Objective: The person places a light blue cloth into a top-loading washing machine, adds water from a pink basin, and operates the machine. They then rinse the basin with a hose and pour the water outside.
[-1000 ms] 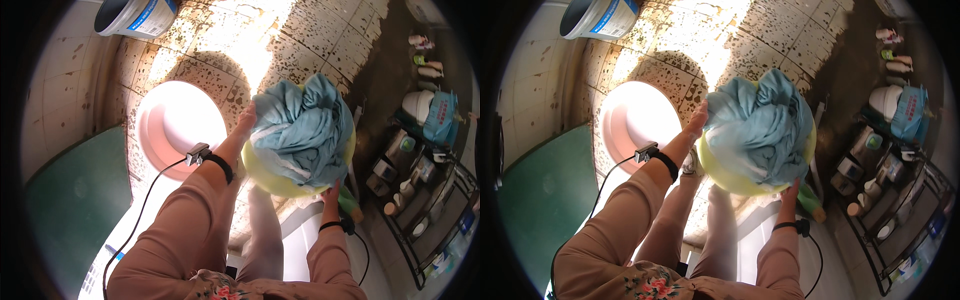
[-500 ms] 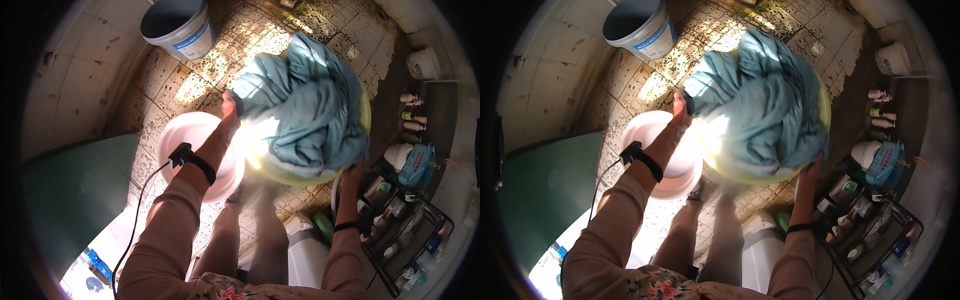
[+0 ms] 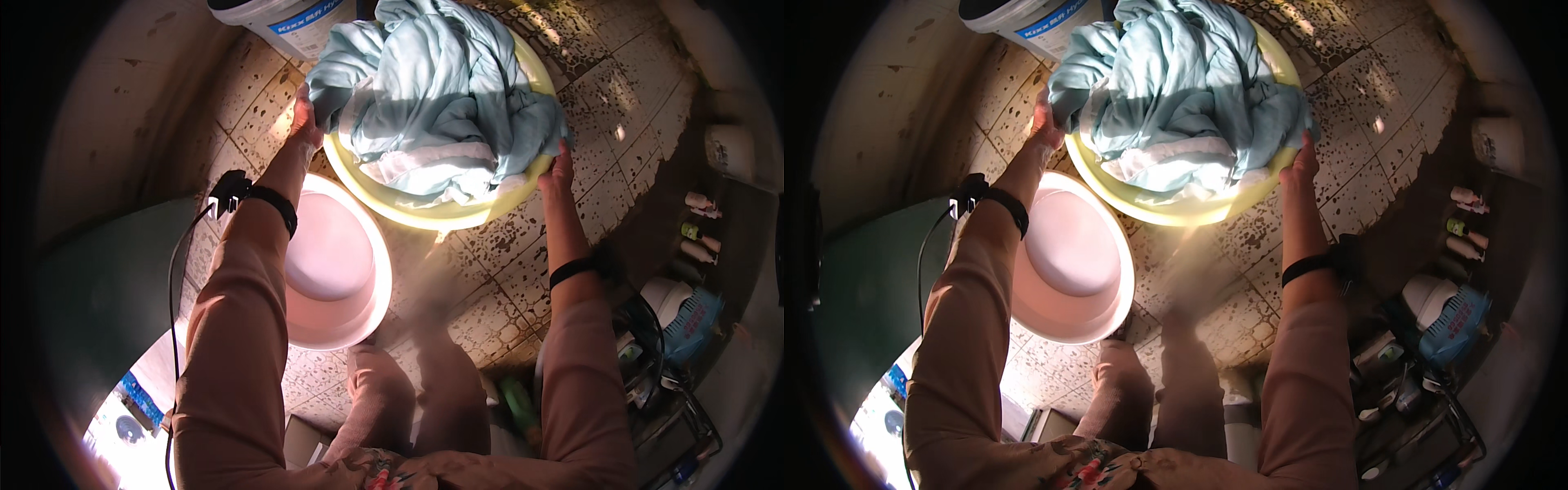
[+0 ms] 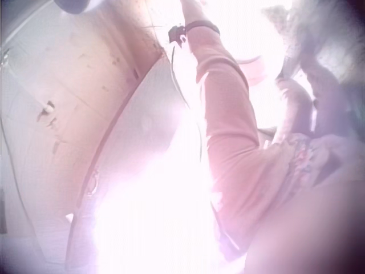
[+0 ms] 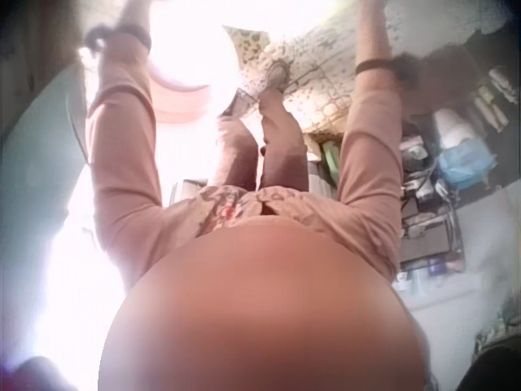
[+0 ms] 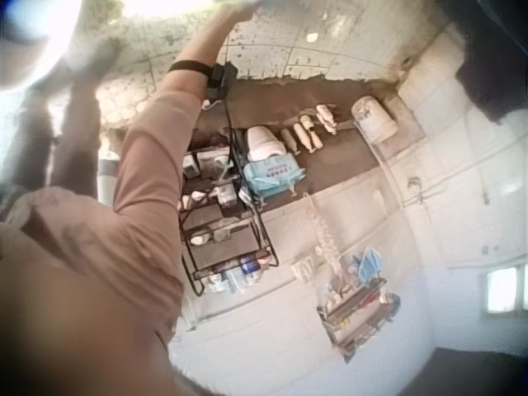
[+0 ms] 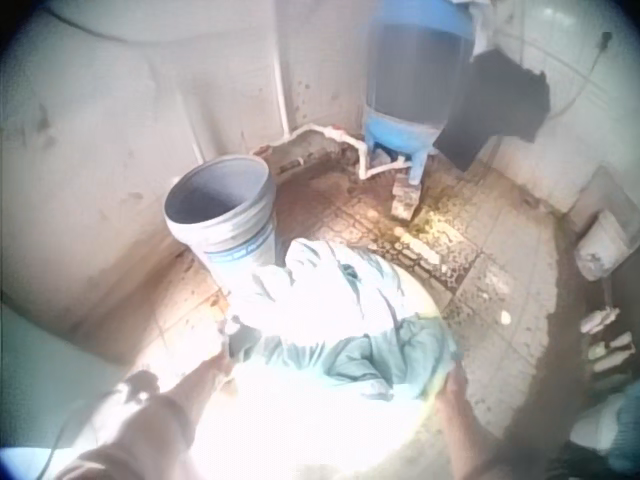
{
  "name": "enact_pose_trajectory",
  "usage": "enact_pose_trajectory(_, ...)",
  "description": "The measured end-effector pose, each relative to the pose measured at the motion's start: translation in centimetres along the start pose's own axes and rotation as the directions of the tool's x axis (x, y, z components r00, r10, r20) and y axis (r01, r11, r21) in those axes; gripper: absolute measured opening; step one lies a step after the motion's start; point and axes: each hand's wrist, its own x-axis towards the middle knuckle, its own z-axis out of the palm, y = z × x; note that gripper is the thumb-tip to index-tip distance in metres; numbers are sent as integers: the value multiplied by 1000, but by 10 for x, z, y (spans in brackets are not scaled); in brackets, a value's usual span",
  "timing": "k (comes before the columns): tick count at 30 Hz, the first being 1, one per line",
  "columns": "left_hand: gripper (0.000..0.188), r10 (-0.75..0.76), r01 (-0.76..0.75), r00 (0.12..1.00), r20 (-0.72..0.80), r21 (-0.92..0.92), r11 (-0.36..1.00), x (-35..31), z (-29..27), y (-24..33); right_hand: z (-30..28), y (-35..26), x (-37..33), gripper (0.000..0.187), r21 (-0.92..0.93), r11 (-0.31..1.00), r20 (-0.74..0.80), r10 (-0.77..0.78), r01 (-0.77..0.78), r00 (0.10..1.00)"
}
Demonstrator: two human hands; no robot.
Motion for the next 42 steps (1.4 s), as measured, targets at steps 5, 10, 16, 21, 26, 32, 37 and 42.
enact_pose_trajectory(5,81,168,-69,985,-38,810,583,-26,-117,4,-32,16,-23,67,-339,941,168,63,-2,984)
enact_pose_trajectory(10,65,667,536,636,-388,844,-21,-133,-309,-60,-161,28,-82,57,-844,532,-8,112,-67,994)
enact_pose_trajectory(16,80,-505,749,661,-554,521,409,-297,-422,-144,-351,53,-191,24,-825,500,-261,76,-263,962)
enact_pose_trajectory(21,69,-468,489,845,-259,21,872,-331,-407,-203,-447,72,-234,26,-919,296,-296,-87,-259,951)
enact_pose_trajectory(26,46,-319,393,799,-510,40,919,-351,-398,-153,-520,76,-200,29,-978,181,-165,-343,-108,925)
enact_pose_trajectory(32,23,-271,362,855,-443,136,922,-418,-341,-50,-577,95,-165,44,-956,266,-225,-399,-123,889)
enact_pose_trajectory(37,56,-56,220,952,-301,547,808,-488,-269,-19,-580,99,-148,53,-971,-14,-205,-467,-239,860)
enact_pose_trajectory(42,54,-32,126,990,-136,761,636,-500,-183,-17,-558,102,-156,53,-846,-70,-487,-302,-529,819)
